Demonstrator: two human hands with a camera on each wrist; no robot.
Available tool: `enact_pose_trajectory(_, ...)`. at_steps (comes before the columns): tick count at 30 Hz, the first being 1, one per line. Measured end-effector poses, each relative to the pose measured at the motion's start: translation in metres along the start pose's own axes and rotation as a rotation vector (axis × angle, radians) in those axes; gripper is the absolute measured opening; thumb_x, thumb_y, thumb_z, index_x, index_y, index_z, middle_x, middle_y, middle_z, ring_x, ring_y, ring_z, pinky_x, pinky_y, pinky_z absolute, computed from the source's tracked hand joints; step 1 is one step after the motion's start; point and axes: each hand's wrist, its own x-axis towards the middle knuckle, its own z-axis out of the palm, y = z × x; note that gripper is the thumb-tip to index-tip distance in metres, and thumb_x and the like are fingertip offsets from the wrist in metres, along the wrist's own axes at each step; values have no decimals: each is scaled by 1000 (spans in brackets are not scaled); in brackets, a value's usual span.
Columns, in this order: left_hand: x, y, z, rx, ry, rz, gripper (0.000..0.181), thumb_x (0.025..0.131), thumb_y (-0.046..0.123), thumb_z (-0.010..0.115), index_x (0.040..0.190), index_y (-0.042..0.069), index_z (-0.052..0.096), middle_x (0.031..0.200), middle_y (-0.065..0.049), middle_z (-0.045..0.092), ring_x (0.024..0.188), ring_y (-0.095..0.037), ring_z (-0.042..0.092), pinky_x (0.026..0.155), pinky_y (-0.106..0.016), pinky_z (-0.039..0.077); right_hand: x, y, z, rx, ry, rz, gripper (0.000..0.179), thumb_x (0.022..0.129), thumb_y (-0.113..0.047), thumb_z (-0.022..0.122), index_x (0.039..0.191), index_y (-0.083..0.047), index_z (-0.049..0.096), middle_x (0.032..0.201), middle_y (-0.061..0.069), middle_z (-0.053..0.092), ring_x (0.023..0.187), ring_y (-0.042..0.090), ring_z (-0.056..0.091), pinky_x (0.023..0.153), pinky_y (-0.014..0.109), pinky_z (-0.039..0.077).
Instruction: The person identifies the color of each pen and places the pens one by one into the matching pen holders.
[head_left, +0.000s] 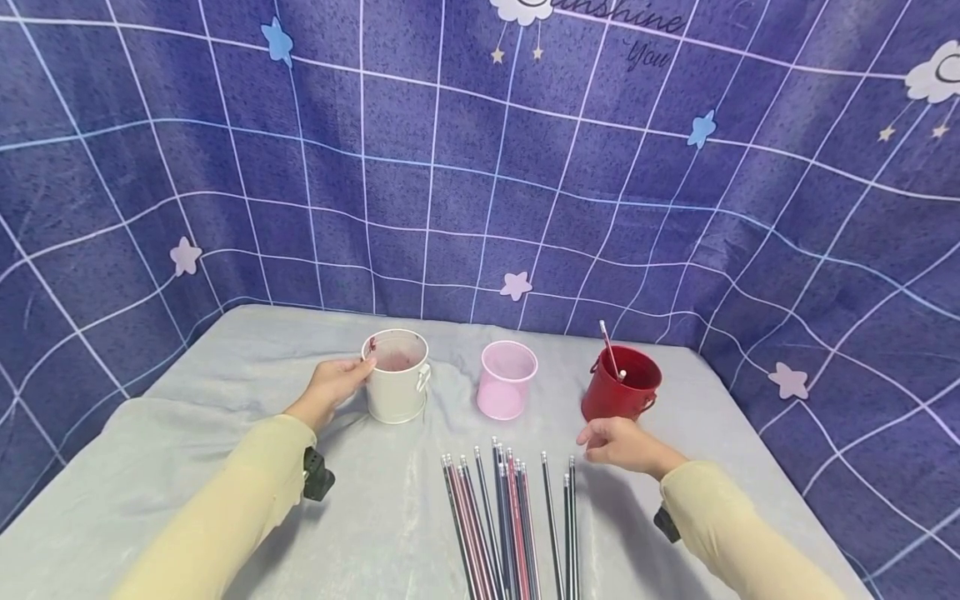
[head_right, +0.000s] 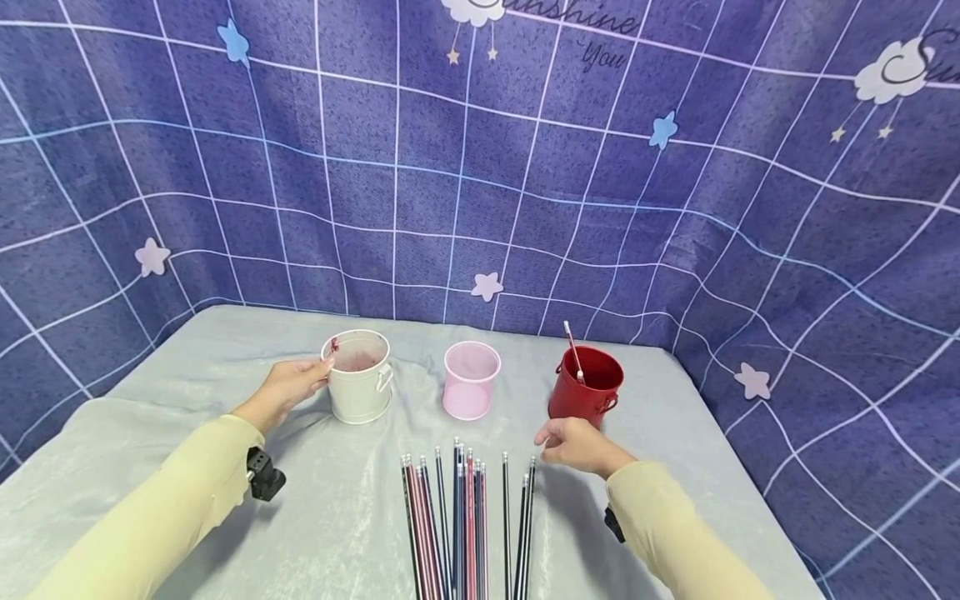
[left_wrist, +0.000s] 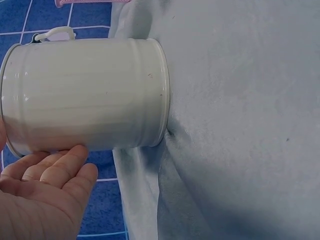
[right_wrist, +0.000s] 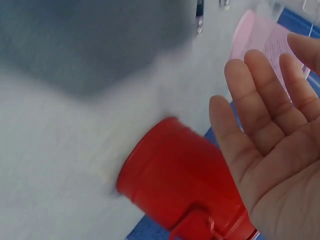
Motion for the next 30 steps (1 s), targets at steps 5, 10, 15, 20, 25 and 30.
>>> enact_pose_trajectory(5,1,1,0,12,-7,4,56,100,32,50,126,-17,50,124,-27,59,125,-42,46,110,-50,34,2,-11,10,-25,-39,5,19,79,-4,69,96,5,66,84,9,71,77,15,65,71,25,55)
enact_pose_trajectory(10,2,0,1,18,-17,-1,53,101,30,49,127,-16,49,130,-29,53,126,-42,46,111,-50,31,2,-19,21,-14,-104,2,15,81,-5,68,95,1,67,85,7,71,79,14,65,72,25,55)
enact_pose_trajectory(15,2,1,1,5,-4,4,52,100,27,49,126,-17,50,129,-29,53,126,-41,46,110,-48,33,3,-25,33,-4,-140,-4,6,80,-5,68,86,-5,66,77,-5,65,74,6,55,69,25,50)
enact_pose_trajectory(20,1,0,1,10,3,12,51,100,26,49,126,-17,50,127,-29,55,126,-41,46,110,-48,34,6,-28,46,30,-149,-24,5,80,-5,69,83,-6,64,77,-7,64,73,3,55,70,24,50)
enact_pose_trajectory(25,3,-1,2,0,-4,20,51,100,27,50,126,-17,49,127,-29,55,125,-41,47,109,-48,35,8,-30,56,43,-155,-19,6,80,-3,68,85,-5,66,82,-3,67,79,7,60,76,26,53)
enact_pose_trajectory(30,1,1,1,-2,0,20,53,100,27,50,127,-18,48,128,-30,54,124,-42,48,109,-49,35,12,-33,61,22,-129,-29,9,80,-1,67,88,-4,66,83,-1,67,80,7,60,77,26,53)
